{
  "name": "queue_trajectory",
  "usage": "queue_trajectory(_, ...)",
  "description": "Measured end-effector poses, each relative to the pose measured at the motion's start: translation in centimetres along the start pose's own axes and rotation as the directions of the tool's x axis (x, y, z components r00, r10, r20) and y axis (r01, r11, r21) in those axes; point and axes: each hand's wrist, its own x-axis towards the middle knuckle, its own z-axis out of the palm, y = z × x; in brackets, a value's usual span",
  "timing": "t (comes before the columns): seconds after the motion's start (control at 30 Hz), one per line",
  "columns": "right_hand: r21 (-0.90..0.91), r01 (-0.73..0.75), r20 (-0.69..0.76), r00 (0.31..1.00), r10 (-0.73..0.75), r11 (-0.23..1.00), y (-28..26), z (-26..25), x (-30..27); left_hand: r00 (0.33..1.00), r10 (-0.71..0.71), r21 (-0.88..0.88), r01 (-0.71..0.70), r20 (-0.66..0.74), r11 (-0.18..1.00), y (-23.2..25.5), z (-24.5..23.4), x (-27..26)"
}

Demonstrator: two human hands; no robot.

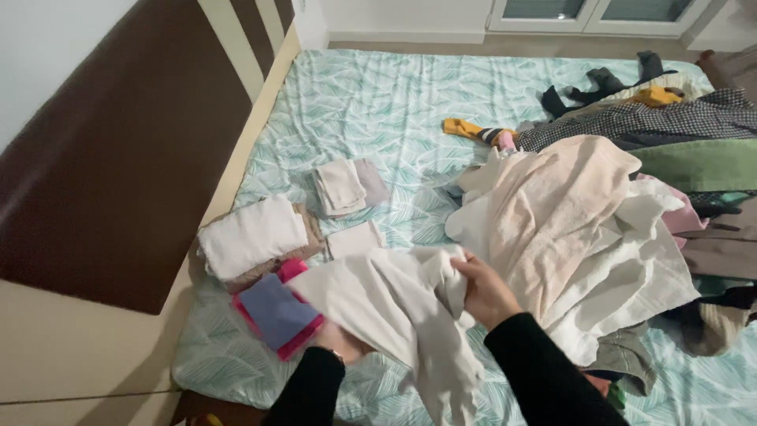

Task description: The person folds a beige quilted jacket, a light green shirt, a pink shirt, a white shirt, a white towel, and a white bathrobe on a bed with a leaf-patterned sheet. The folded items are stacked on the bed.

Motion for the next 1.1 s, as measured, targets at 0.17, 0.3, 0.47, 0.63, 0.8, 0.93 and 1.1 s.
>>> queue_trajectory(0.17, 0.033, -0.047, -0.097, 0.994, 0.050, 0.998, -1.7, -2.6, 4.0, 0.994, -0.109, -0.098, 0.106, -0.023, 0.989, -3.2, -4.8, 1.3)
queue_trajectory(0.3, 0.030, 0.057, -0.152, 0.987, -0.051, 0.998, -2.6, -0.9, 2.1, 0.988, 0.035, 0.086, -0.022, -0.149, 0.996, -5.9, -16.1, 12.5)
queue_trajectory(0.47, -0.660, -0.020, -0.295, 0.926, -0.234, 0.751, -4.3, -7.4, 6.7, 0.808, 0.576, 0.963, -0.042, -0.123, 0.265, -1.3, -19.0, 17.9)
queue_trajectory(0.63, -0.886, -0.108, -0.349, 0.797, -0.494, 0.451, -7.0, -19.8, 12.1, 0.721, 0.693, 0.995, 0.064, 0.008, -0.079, 7.3, -23.1, 19.9)
queue_trajectory(0.8, -0.901, -0.021, -0.321, 0.703, -0.635, 0.433, -8.8, -17.9, 7.7, 0.777, 0.615, 0.958, 0.261, -0.133, -0.122, 12.9, -22.7, 17.3)
queue_trajectory(0.93, -0.813, -0.026, -0.419, 0.720, -0.554, 0.581, -10.3, -20.5, 8.9, 0.912, 0.403, 0.980, 0.142, -0.074, -0.142, 13.7, -12.3, 8.1)
queue_trajectory(1.1, -0.586, -0.076, -0.389, 0.900, -0.197, 0.807, -12.6, -4.8, -2.6, 0.968, 0.000, 0.894, 0.230, -0.250, -0.385, 14.2, -8.2, 3.5)
